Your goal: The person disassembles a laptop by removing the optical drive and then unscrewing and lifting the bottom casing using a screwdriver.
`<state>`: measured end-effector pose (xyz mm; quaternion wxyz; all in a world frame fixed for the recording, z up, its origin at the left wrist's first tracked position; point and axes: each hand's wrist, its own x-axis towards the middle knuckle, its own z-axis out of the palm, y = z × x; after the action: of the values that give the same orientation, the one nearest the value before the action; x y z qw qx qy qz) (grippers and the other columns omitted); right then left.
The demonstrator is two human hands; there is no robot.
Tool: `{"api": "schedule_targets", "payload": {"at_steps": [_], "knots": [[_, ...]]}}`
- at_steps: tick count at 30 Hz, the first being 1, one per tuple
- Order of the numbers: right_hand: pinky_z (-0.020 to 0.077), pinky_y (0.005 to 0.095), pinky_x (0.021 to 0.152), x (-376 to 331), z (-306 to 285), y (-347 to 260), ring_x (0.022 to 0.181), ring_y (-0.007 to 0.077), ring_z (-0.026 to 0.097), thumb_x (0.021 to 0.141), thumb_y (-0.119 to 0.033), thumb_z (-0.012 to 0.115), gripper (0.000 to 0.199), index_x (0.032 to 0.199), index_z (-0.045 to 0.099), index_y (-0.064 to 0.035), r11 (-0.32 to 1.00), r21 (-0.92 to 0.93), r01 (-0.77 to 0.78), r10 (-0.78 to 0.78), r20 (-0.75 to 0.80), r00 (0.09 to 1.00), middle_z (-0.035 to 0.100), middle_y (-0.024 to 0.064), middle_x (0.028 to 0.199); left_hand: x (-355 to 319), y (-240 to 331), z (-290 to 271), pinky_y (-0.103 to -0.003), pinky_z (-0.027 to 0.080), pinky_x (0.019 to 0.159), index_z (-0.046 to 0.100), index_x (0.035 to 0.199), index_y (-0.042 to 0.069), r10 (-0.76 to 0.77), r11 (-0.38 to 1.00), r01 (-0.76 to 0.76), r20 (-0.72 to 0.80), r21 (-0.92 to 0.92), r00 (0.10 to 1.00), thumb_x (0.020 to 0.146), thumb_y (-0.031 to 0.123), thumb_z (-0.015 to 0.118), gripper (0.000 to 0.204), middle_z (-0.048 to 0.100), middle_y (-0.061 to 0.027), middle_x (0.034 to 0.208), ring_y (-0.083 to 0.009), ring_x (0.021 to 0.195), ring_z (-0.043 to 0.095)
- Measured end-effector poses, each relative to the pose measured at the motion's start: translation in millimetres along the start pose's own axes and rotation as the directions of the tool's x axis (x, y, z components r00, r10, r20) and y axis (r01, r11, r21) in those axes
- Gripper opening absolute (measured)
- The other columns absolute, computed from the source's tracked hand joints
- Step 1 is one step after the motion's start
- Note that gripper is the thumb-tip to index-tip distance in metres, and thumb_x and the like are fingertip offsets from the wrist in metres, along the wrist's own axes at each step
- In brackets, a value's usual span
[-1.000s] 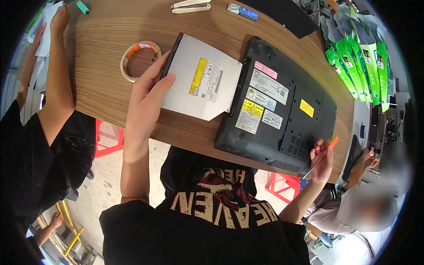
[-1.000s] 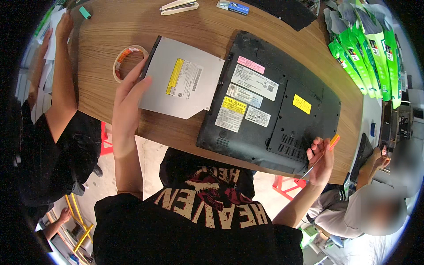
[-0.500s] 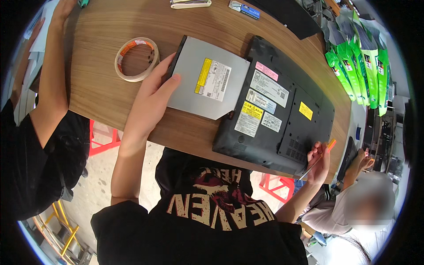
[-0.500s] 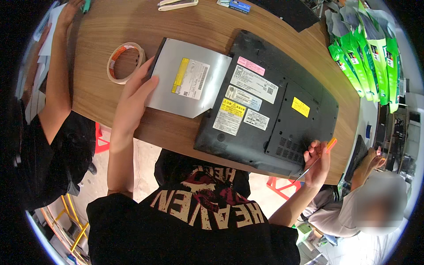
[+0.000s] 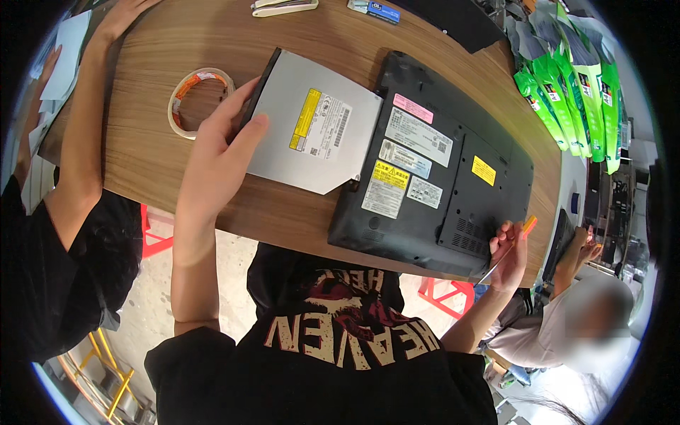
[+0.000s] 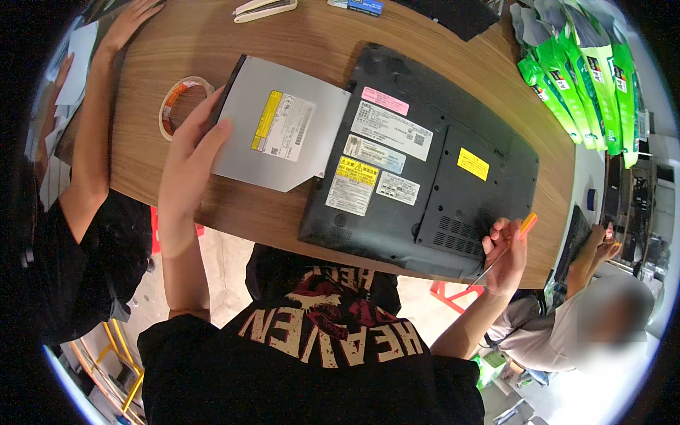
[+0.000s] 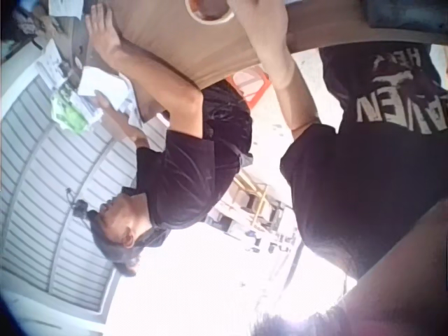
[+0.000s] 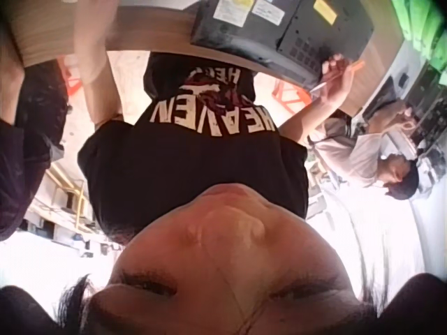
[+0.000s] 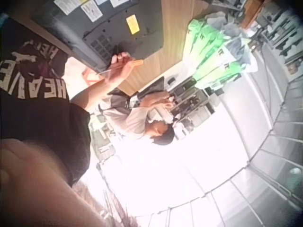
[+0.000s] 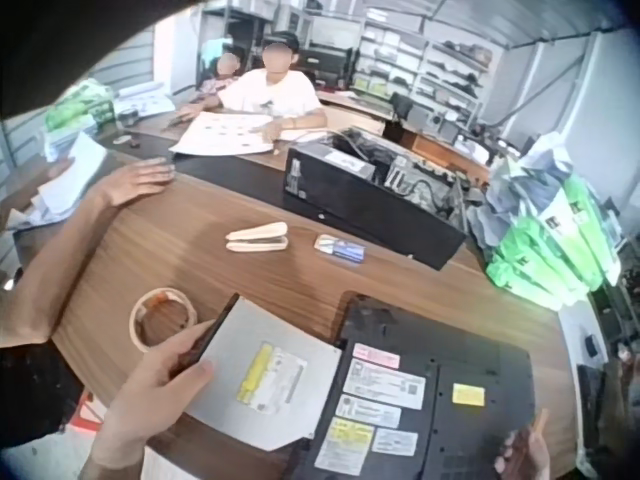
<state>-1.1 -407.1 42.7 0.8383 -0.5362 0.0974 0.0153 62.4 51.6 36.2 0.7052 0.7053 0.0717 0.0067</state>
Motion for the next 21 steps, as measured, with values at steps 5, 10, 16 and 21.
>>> {"api": "schedule_targets", "payload": {"at_steps": [5, 10, 16, 21], "knots": [[0.0591, 0.0305, 0.079, 1.6, -0.1, 0.8, 0.089, 0.0141, 0.056, 0.097, -0.019, 0.054, 0.014, 0.103, 0.047, -0.0076, 1.0, 0.021, -0.002, 0.002, 0.005, 1.0, 0.054, 0.0111, 0.102, -2.1, -0.1, -3.0, -0.022, 0.043, 0.087, 0.042, 0.137, -0.006, -0.005, 1.0, 0.004, 0.01, 0.01, 1.0, 0.095, 0.008, 0.052, 0.046, 0.063, -0.0085, 0.113, -0.0079, 0.099, 0.055], [0.0585, 0.0326, 0.08, -0.3, -2.3, 3.5, 0.089, 0.0149, 0.053, 0.099, -0.018, 0.051, 0.012, 0.102, 0.045, -0.0079, 0.994, 0.104, 0.032, -0.037, 0.043, 0.998, 0.052, 0.0111, 0.102, -1.0, 9.4, -0.5, -0.024, 0.042, 0.091, 0.043, 0.136, -0.006, -0.042, 0.999, 0.043, 0.061, -0.009, 0.997, 0.095, 0.006, 0.051, 0.044, 0.062, -0.0094, 0.115, -0.0097, 0.103, 0.055], [0.0577, 0.0336, 0.082, 0.0, 1.8, 4.5, 0.087, 0.0147, 0.051, 0.1, -0.018, 0.049, 0.011, 0.098, 0.042, -0.0087, 0.981, 0.184, 0.056, -0.069, 0.066, 0.995, 0.05, 0.0108, 0.1, -2.2, -6.7, 8.1, -0.028, 0.035, 0.101, 0.039, 0.139, -0.006, 0.075, 0.988, -0.08, 0.039, 0.132, 0.996, 0.096, 0.007, 0.047, 0.045, 0.053, -0.0137, 0.13, -0.0149, 0.118, 0.047], [0.0586, 0.0348, 0.08, -0.3, 1.0, 6.6, 0.087, 0.0147, 0.052, 0.099, -0.018, 0.051, 0.013, 0.099, 0.042, -0.0088, 0.983, 0.176, 0.058, -0.07, 0.06, 0.996, 0.051, 0.011, 0.099, -18.6, -19.1, 12.9, -0.028, 0.027, 0.108, 0.037, 0.141, -0.006, -0.058, 0.992, 0.065, -0.066, 0.108, 0.996, 0.097, 0.012, 0.046, 0.048, 0.046, -0.0148, 0.138, -0.018, 0.128, 0.041]]}}
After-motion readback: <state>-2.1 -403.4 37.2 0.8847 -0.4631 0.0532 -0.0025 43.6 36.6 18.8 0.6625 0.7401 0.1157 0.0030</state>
